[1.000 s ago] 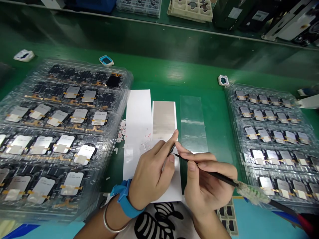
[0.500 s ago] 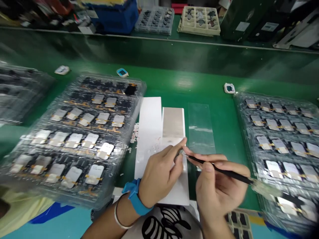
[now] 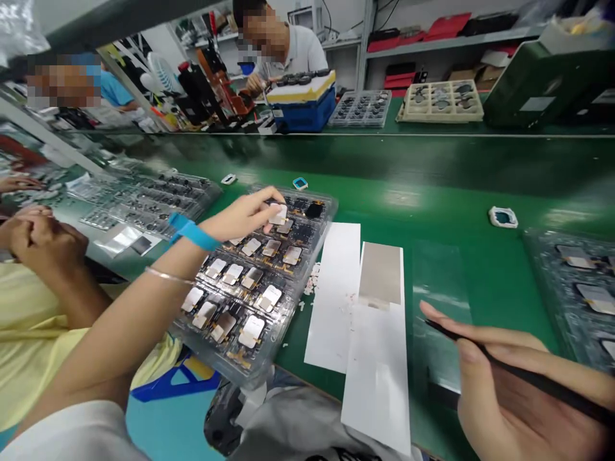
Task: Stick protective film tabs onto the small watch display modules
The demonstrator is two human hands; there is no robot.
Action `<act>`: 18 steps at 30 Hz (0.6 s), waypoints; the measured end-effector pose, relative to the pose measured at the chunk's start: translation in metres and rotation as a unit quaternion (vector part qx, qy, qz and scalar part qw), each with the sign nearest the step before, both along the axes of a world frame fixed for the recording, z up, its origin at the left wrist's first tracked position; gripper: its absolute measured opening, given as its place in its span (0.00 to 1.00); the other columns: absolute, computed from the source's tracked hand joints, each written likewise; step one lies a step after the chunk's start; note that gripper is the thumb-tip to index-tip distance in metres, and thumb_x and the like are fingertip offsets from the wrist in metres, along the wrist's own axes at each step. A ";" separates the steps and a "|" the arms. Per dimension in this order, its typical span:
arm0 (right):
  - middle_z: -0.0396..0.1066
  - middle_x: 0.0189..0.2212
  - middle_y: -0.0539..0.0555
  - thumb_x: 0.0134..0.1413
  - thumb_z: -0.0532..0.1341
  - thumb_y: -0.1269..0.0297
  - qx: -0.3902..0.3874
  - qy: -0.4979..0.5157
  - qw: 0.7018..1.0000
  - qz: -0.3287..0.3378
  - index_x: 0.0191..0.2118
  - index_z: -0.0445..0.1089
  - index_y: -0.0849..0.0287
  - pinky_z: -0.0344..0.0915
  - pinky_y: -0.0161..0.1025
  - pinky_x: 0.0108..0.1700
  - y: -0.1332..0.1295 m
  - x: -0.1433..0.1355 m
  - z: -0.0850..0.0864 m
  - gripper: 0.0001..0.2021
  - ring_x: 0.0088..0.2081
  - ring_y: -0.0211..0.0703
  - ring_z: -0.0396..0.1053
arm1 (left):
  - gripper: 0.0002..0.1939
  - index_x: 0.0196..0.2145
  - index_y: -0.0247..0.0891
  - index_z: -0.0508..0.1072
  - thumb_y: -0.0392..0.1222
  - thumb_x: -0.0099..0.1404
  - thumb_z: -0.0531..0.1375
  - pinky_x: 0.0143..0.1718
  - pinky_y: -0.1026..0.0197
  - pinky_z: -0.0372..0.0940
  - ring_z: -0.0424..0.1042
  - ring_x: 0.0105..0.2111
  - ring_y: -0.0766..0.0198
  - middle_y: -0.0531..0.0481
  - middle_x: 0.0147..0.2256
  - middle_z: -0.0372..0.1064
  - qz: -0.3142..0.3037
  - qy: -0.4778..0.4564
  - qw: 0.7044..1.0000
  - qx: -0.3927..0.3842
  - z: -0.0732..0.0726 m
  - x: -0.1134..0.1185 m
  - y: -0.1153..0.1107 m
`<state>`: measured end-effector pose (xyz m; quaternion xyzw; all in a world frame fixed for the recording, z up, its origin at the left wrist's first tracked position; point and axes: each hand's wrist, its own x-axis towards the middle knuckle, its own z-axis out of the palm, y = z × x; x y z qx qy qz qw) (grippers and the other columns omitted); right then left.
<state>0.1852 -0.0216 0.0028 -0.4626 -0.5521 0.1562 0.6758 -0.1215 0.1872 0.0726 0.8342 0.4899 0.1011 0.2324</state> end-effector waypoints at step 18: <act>0.77 0.36 0.53 0.49 0.61 0.88 0.029 -0.024 0.999 0.036 0.40 0.66 0.62 0.81 0.43 0.47 0.007 -0.004 -0.012 0.16 0.40 0.46 0.80 | 0.13 0.39 0.37 0.76 0.49 0.63 0.64 0.46 0.53 0.68 0.75 0.45 0.49 0.43 0.39 0.76 0.147 0.175 0.967 0.110 -0.039 0.087 0.046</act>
